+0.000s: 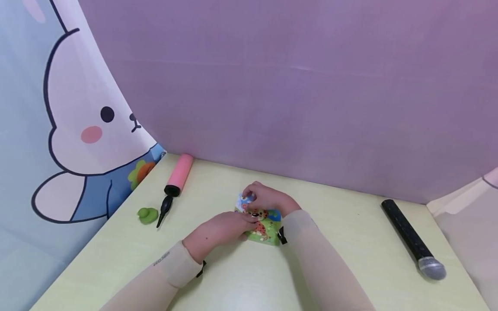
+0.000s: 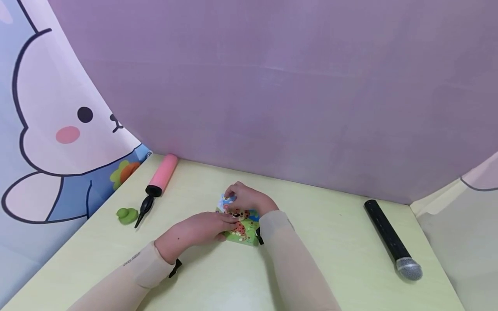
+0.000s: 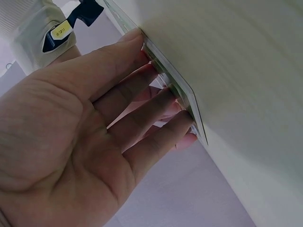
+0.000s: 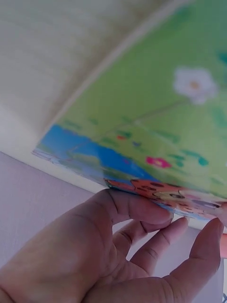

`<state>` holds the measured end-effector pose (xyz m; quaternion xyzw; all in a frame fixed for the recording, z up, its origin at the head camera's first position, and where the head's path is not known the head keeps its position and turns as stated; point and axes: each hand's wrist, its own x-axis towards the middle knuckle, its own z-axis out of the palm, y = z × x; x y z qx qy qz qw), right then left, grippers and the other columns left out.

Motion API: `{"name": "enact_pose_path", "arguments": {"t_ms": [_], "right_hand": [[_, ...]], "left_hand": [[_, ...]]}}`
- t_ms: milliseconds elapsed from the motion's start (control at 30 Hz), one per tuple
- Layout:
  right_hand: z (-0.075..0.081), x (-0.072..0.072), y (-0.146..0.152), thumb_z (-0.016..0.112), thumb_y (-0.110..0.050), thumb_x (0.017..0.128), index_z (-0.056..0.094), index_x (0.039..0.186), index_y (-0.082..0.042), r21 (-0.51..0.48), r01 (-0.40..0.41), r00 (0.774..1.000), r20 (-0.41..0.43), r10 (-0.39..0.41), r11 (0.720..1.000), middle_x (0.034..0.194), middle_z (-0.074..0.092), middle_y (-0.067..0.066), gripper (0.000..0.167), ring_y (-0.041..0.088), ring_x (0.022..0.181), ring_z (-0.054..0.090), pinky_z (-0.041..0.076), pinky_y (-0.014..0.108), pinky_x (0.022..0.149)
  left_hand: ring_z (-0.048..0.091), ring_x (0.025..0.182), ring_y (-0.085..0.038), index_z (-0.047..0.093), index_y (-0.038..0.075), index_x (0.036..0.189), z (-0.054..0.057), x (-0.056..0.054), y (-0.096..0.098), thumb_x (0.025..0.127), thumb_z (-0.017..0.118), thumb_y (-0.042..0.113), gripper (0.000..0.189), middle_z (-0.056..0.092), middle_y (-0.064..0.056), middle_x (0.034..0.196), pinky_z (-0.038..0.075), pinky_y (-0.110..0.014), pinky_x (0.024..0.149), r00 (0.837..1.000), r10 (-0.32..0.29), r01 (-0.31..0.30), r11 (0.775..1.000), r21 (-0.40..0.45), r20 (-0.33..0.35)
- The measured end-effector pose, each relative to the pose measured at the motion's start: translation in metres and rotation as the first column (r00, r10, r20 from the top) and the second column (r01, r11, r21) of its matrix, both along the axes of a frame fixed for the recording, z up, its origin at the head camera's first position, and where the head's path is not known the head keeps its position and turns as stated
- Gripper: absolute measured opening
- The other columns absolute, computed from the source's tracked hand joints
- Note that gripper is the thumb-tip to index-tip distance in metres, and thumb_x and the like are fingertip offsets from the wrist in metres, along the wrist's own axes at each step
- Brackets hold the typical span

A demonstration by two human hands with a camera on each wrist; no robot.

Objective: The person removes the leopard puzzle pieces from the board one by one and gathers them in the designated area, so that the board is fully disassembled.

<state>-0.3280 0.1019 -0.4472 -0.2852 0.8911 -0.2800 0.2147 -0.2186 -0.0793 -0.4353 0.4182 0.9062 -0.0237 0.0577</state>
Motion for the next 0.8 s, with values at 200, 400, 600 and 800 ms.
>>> {"name": "enact_pose_path", "arguments": {"t_ms": [200,400,600,800], "right_hand": [[0.0013,0.0001,-0.0004,0.079,-0.023,0.097,0.067,0.131,-0.015,-0.01,0.009,1.0,0.011,-0.009,1.0,0.136,0.053,0.007,0.037,0.021,0.117,0.057,0.053,0.043,0.11],[0.0005,0.0004,-0.0008,0.079,-0.022,0.097,0.063,0.131,-0.013,-0.039,0.015,1.0,0.021,-0.014,0.999,0.136,0.053,0.009,0.038,0.024,0.121,0.057,0.053,0.045,0.111],[-0.0008,0.0009,-0.0005,0.077,-0.019,0.099,0.058,0.132,-0.011,-0.073,0.022,0.999,0.043,-0.019,0.997,0.136,0.057,0.01,0.039,0.025,0.122,0.058,0.054,0.046,0.111],[-0.0024,0.002,0.0,0.076,-0.019,0.1,0.056,0.133,-0.008,-0.089,0.042,0.998,0.055,-0.037,0.995,0.133,0.059,0.012,0.04,0.025,0.118,0.06,0.054,0.046,0.109]], "left_hand": [[0.064,0.141,-0.022,0.073,0.018,0.13,0.0033,0.0022,0.0008,0.1,0.076,0.022,0.029,0.064,0.003,0.155,0.058,-0.035,0.112,1.0,-0.013,0.013,1.0,0.001,-0.015],[0.062,0.143,-0.022,0.073,0.018,0.132,0.0048,0.0026,0.0013,0.1,0.076,0.021,0.033,0.064,0.002,0.156,0.057,-0.034,0.113,1.0,-0.019,0.019,1.0,-0.007,-0.021],[0.062,0.143,-0.022,0.073,0.017,0.134,0.0037,0.0017,0.0012,0.1,0.076,0.022,0.034,0.063,0.002,0.157,0.057,-0.035,0.113,1.0,-0.017,0.017,1.0,-0.01,-0.006],[0.063,0.141,-0.021,0.074,0.017,0.13,0.003,0.0016,0.0015,0.101,0.075,0.02,0.029,0.063,0.002,0.156,0.058,-0.033,0.112,1.0,-0.022,0.022,1.0,-0.011,-0.017]]}}
